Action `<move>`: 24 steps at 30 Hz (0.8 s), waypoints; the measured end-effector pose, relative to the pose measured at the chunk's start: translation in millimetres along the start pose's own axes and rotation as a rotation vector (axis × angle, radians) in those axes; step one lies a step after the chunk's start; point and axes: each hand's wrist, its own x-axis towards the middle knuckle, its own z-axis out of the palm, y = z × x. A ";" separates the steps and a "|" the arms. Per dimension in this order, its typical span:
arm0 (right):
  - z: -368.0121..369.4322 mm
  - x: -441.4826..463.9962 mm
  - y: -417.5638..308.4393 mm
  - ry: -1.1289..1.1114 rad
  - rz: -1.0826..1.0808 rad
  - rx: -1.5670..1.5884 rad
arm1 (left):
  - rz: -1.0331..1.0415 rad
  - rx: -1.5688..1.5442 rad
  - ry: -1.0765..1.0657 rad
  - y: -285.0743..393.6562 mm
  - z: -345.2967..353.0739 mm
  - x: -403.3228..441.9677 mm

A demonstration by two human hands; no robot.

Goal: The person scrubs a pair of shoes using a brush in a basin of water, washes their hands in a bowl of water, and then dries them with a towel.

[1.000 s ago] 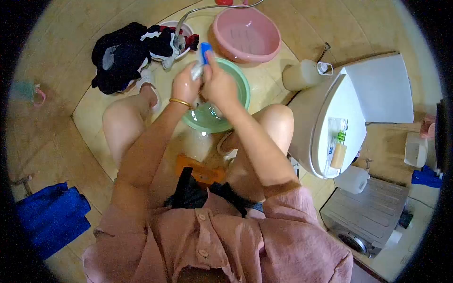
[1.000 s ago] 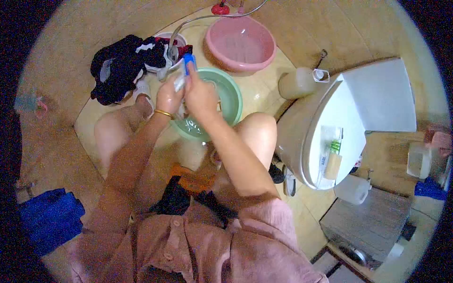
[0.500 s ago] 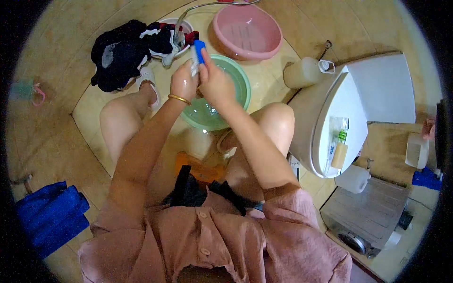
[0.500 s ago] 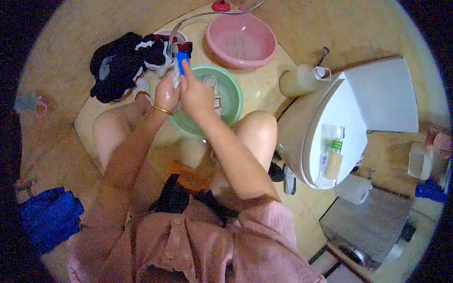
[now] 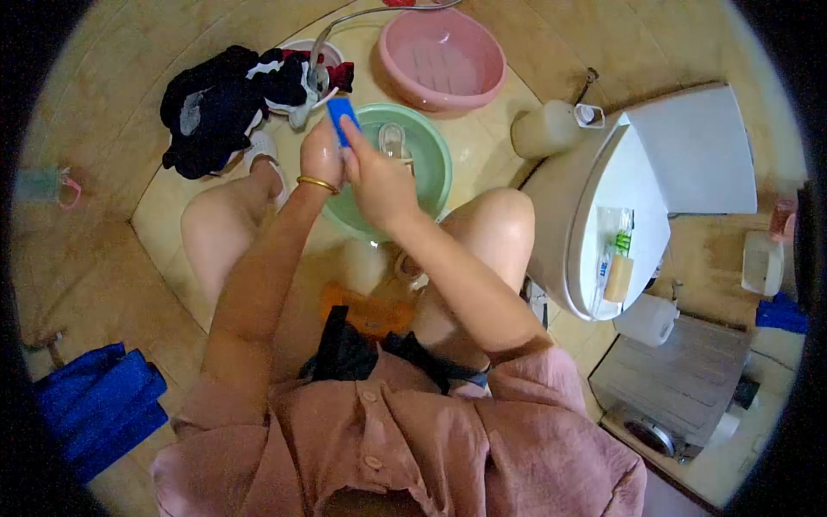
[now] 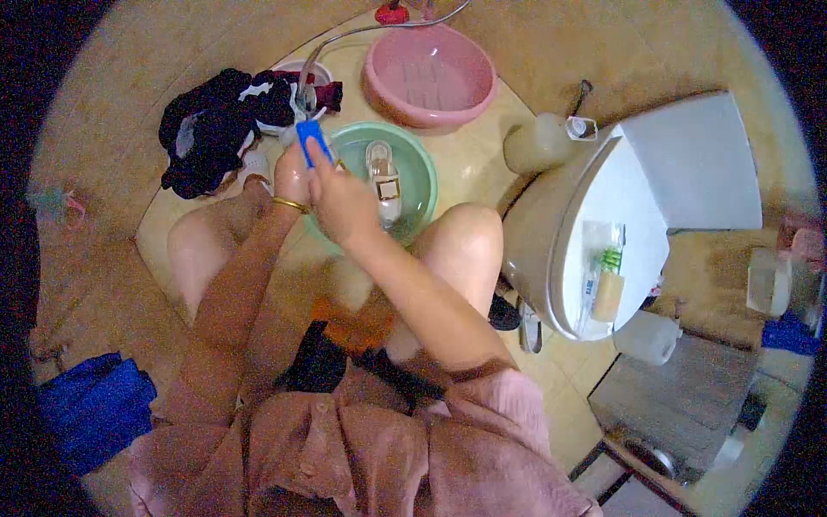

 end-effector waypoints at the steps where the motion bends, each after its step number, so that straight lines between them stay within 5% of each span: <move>1: 5.0 -6.6 -1.0 -0.028 -0.076 -0.006 | 0.051 -0.005 0.025 -3.0 1.9 2.2; 7: 4.2 26.0 22.7 0.155 -0.016 -0.003 | 0.188 0.012 0.079 2.9 3.6 -10.4; 12: -5.9 -0.6 3.7 -0.004 -0.044 0.047 | -0.100 -0.085 -0.116 5.7 -7.3 -10.2; 14: -8.1 26.3 20.4 0.082 0.057 0.056 | 0.093 -0.033 0.012 11.8 0.3 -13.0; 21: -6.5 -12.3 3.8 0.057 -0.119 -0.095 | -0.008 -0.026 -0.082 1.0 -1.6 -3.9; 24: -15.7 19.2 14.2 0.059 0.032 -0.060 | 0.082 -0.015 -0.002 12.1 4.9 -12.7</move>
